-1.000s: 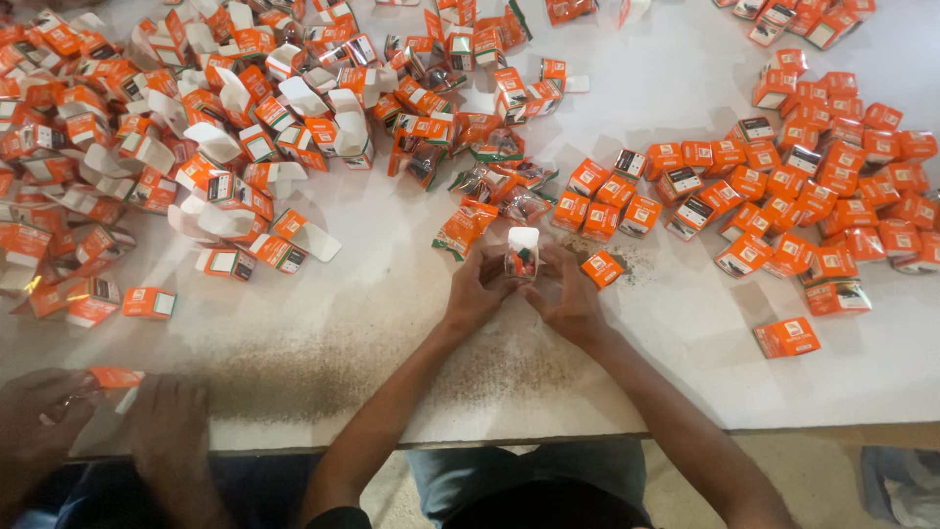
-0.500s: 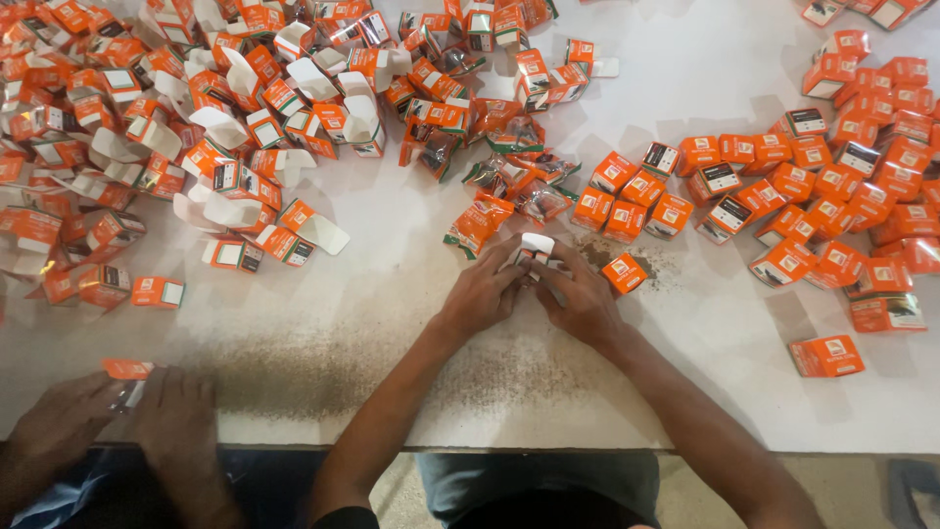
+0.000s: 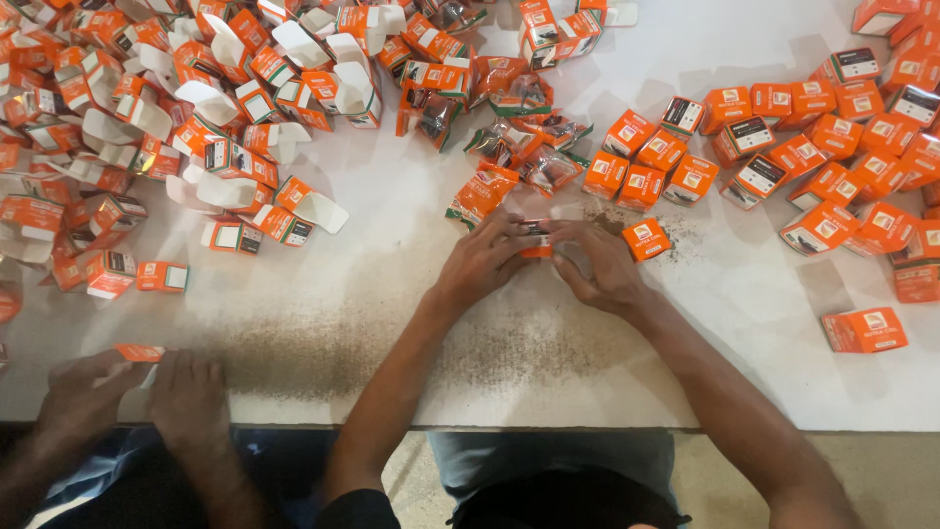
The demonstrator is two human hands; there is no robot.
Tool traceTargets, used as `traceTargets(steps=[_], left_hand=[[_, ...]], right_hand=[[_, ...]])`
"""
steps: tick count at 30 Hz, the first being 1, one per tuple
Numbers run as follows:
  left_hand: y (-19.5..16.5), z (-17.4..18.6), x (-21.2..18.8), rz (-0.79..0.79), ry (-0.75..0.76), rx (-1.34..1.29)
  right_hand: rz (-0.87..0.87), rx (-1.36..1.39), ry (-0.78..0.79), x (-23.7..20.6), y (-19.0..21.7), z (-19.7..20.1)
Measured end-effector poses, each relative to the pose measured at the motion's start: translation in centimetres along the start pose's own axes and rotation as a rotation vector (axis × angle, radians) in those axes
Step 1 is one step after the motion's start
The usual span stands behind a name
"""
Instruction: The person picks up small orange product boxes and plastic-wrapped packets from a large pile on the table, opens a box, inserts a packet into it, and closes the box, placing finished boxes back on the table while pushing aside empty cartons. The person repeats this packing cycle one box at a time by hand.
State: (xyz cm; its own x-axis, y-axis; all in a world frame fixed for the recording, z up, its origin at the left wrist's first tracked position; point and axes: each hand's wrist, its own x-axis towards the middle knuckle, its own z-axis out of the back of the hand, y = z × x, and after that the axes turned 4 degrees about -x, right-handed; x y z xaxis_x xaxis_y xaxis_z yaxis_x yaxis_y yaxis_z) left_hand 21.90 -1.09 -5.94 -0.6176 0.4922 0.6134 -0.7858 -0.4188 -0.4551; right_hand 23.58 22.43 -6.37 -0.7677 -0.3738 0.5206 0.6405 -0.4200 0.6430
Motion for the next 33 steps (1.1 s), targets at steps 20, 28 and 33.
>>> traceTargets(steps=[20,28,33], left_hand=[[-0.6,0.4,-0.5,0.019,-0.019,-0.156],[-1.1,0.4,-0.4,-0.015,0.072,0.164],[1.5,0.6,0.2,0.135,-0.117,0.426]], right_hand=[[0.025,-0.063,0.076,0.2,0.0,0.2],[-0.032,-0.321,0.041,0.2,0.6,-0.7],[-0.155,-0.902,-0.257,-0.1,-0.2,-0.8]])
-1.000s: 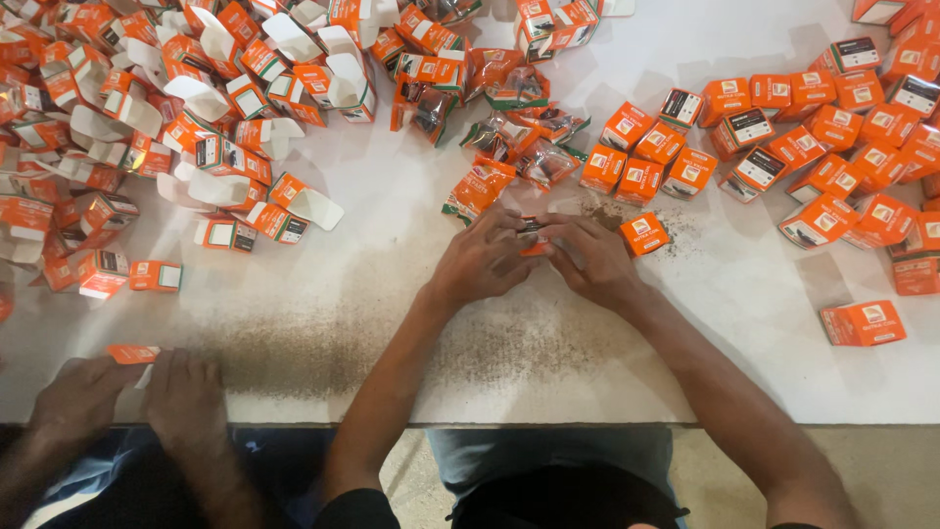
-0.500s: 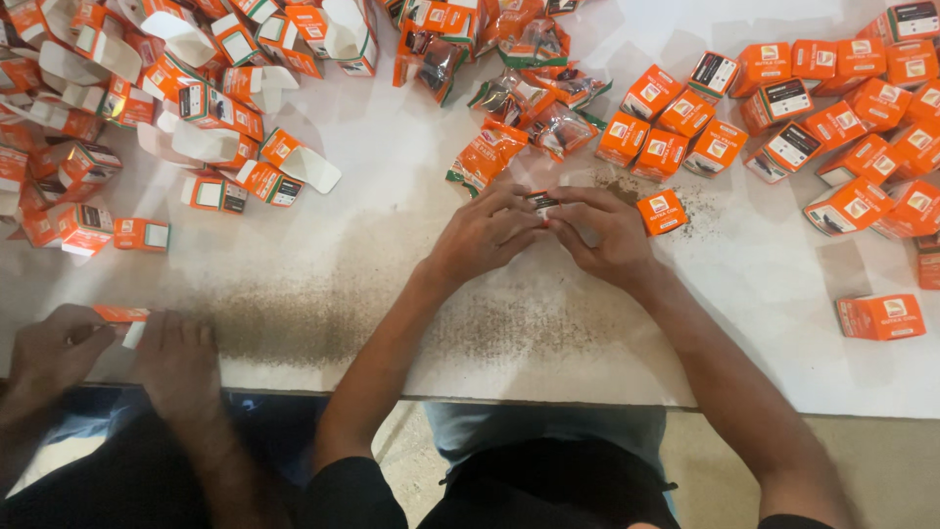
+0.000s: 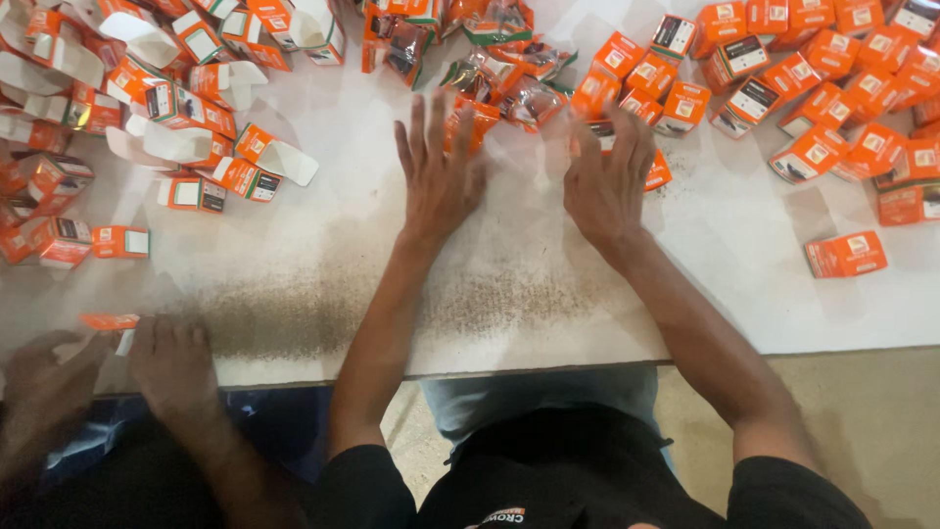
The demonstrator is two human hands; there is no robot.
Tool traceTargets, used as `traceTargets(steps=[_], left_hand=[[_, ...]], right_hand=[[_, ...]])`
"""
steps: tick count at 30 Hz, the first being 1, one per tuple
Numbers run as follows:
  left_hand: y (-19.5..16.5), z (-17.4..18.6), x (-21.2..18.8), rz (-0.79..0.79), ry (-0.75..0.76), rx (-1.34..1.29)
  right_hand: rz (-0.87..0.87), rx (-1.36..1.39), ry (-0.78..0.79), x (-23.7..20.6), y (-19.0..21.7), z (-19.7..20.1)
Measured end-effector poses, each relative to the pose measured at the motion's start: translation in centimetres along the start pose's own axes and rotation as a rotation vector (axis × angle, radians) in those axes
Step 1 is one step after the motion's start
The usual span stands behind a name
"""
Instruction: The person picks up small orange product boxes and plastic-wrapped packets from a large pile on the table, opens a box, inserts a packet into it, and closes the box, placing finished boxes back on the table while pushing aside empty cartons. The person repeats this packing cycle one box at a time by hand.
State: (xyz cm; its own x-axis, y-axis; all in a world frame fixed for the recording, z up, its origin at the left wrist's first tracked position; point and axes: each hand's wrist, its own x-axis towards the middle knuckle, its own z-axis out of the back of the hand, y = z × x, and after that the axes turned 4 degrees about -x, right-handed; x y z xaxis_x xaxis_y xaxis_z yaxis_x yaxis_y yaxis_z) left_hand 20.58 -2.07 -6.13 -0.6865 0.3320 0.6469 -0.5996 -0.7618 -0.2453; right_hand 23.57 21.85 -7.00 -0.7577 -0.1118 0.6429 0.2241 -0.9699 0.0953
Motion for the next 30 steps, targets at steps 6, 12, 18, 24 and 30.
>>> traceTargets(steps=[6,12,18,24,30], left_hand=[[0.0,-0.6,-1.3,0.538,0.261,-0.822],[5.2,2.9,-0.9,0.348,0.362,-1.258],[13.2,6.7,7.1,0.429,-0.12,0.125],[13.3,7.3,9.0,0.226,-0.276,0.36],[3.9,2.6,3.5,0.125,-0.124,-0.449]], right_hand=[[0.324,0.596,0.043,-1.4,3.6,0.1],[0.388,0.702,0.442,-1.8,3.3,-0.3],[0.389,0.641,0.47,-2.7,3.7,-0.6],[0.097,0.79,0.447,-1.8,1.8,-2.5],[-1.128,2.091,0.566,0.4,0.5,-4.1]])
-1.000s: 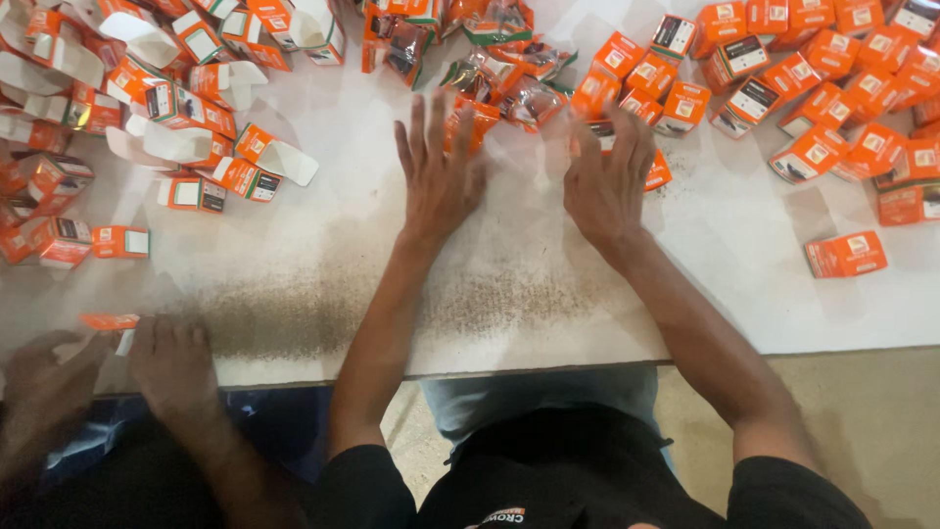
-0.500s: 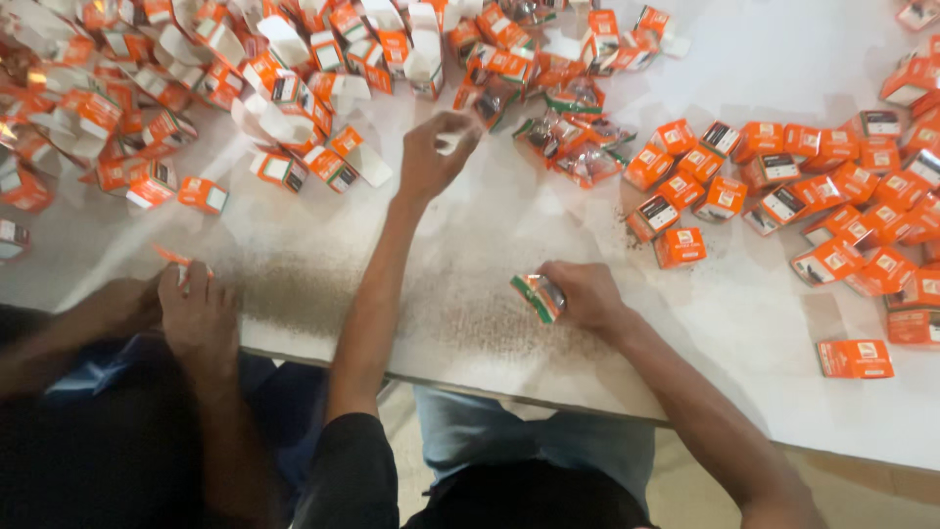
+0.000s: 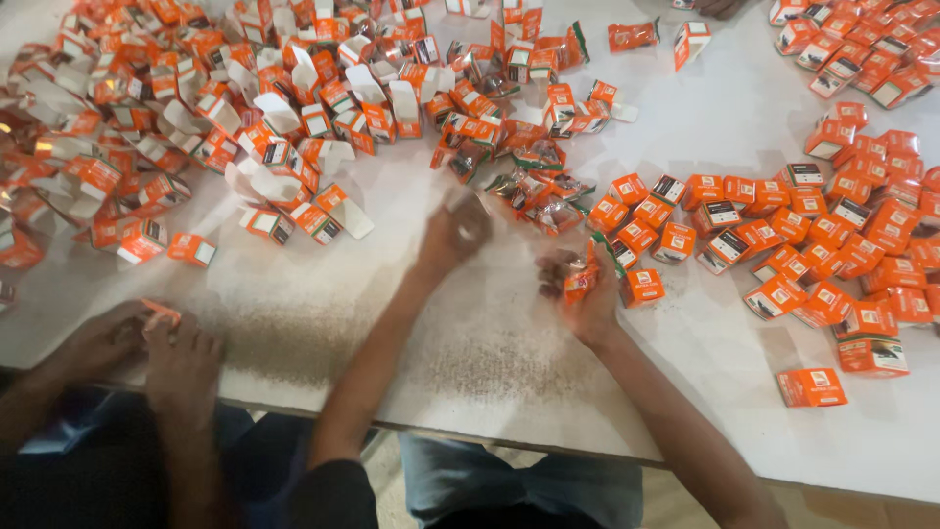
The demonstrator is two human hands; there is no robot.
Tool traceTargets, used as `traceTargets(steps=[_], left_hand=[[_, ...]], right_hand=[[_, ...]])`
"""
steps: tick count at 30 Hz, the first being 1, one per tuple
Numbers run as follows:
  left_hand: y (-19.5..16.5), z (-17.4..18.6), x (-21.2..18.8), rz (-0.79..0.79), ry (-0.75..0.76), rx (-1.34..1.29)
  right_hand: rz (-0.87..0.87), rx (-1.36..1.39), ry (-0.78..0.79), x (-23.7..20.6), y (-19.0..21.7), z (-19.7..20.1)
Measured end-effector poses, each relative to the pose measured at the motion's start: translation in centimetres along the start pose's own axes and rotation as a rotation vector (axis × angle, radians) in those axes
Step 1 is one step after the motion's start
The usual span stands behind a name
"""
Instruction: The person picks up small orange product boxes and plastic-wrapped packets from a large pile on the table, opens a box, inserts a packet into it, and closes the box, placing finished boxes back on the table while pushing aside empty cartons. The person repeats this packing cycle one box at a time by hand.
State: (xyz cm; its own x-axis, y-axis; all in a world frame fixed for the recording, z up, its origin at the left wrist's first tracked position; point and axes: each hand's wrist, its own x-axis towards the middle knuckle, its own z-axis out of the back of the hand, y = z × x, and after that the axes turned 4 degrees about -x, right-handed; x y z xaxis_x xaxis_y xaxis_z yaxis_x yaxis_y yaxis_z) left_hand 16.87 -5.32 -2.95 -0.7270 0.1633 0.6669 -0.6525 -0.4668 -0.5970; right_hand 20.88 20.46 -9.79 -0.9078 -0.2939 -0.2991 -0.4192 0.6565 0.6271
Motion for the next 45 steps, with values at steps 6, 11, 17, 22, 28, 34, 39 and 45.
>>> traceTargets(steps=[6,11,17,22,28,34,39,45], left_hand=[[-3.9,-5.7,-5.5,0.061,0.272,0.041],[-4.1,-7.1,-5.3,0.375,0.534,-0.131],[-3.7,-7.6,-5.2,0.365,0.528,-0.191],[-3.4,-8.1,-5.9,0.149,0.415,-0.154],[-3.7,-8.2,-5.7,0.209,0.509,-0.092],[-3.8,-7.8,-5.4,0.114,0.56,-0.117],[-3.8,-7.9,-5.8,-0.105,0.462,-0.097],[-4.1,-7.8,-5.7,0.023,0.466,-0.081]], right_hand=[[0.614,-0.915,-0.022,-1.9,0.8,-0.3],[0.701,-0.774,-0.057,-3.2,1.4,-2.2],[0.843,-1.049,-0.118,-4.6,1.9,-4.5],[0.999,-1.911,-0.203,-6.3,3.5,-5.4],[0.844,-2.034,0.142,-8.1,4.0,-6.2],[0.648,-2.056,0.177,-8.5,4.5,-5.3],[0.637,-2.152,-0.114,-6.7,2.9,-5.1],[0.92,-1.868,-0.262,-5.8,0.6,-4.1]])
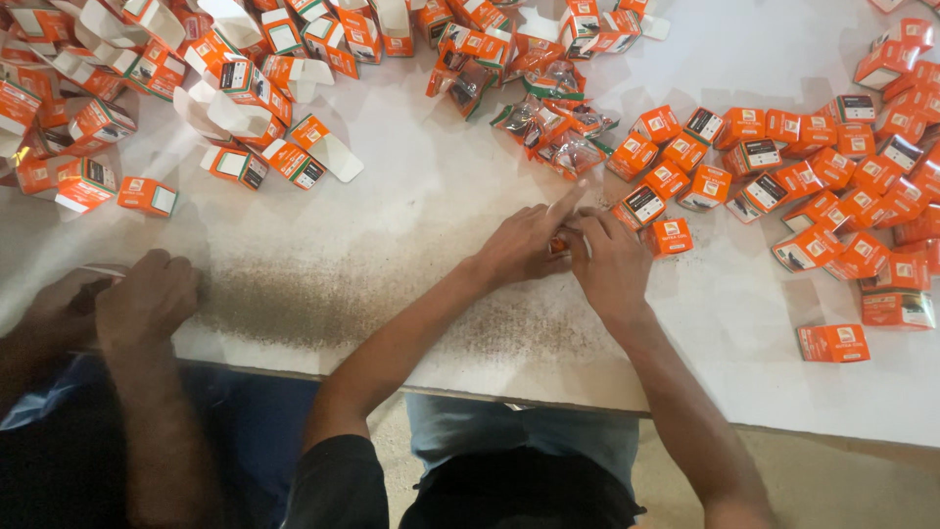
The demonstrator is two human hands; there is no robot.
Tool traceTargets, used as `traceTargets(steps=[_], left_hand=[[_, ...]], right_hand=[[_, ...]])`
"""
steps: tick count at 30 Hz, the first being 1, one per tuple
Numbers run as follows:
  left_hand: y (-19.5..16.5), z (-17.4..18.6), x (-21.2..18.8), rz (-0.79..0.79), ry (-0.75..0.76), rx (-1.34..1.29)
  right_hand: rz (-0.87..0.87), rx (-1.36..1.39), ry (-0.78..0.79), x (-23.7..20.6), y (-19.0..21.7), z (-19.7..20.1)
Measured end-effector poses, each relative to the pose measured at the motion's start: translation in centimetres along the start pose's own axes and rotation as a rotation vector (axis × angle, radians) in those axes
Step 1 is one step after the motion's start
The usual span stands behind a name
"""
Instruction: The person picks up small orange product boxes and plastic-wrapped packets from a large pile on the table, opens a box, inserts a packet into it, and closes the box, placing finished boxes back on the table while pushing aside empty cartons. The person repeats this packing cycle one box at a time by hand.
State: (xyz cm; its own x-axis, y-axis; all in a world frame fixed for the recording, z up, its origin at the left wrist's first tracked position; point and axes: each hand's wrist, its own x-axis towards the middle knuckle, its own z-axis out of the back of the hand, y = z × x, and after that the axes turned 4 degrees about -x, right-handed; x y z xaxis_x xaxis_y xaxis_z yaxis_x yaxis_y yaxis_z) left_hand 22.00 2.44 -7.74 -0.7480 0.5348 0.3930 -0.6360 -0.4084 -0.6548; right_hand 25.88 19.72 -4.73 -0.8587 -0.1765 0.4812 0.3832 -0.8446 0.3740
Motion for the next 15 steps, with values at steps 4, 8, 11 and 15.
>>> traceTargets(steps=[4,8,11,15], left_hand=[[-0.4,0.3,0.0,0.063,0.033,-0.012],[-0.5,0.7,-0.3,0.007,0.033,-0.003],[-0.2,0.4,-0.8,-0.081,-0.064,0.014],[0.6,-1.3,-2.0,-0.108,-0.248,-0.014]], right_hand=[[0.116,0.002,0.022,-0.2,-0.7,0.0],[0.31,-0.064,0.141,0.0,-1.3,1.5],[0.336,-0.112,0.201,-0.1,-1.0,1.8],[0.28,-0.138,0.214,-0.2,-0.7,1.1]])
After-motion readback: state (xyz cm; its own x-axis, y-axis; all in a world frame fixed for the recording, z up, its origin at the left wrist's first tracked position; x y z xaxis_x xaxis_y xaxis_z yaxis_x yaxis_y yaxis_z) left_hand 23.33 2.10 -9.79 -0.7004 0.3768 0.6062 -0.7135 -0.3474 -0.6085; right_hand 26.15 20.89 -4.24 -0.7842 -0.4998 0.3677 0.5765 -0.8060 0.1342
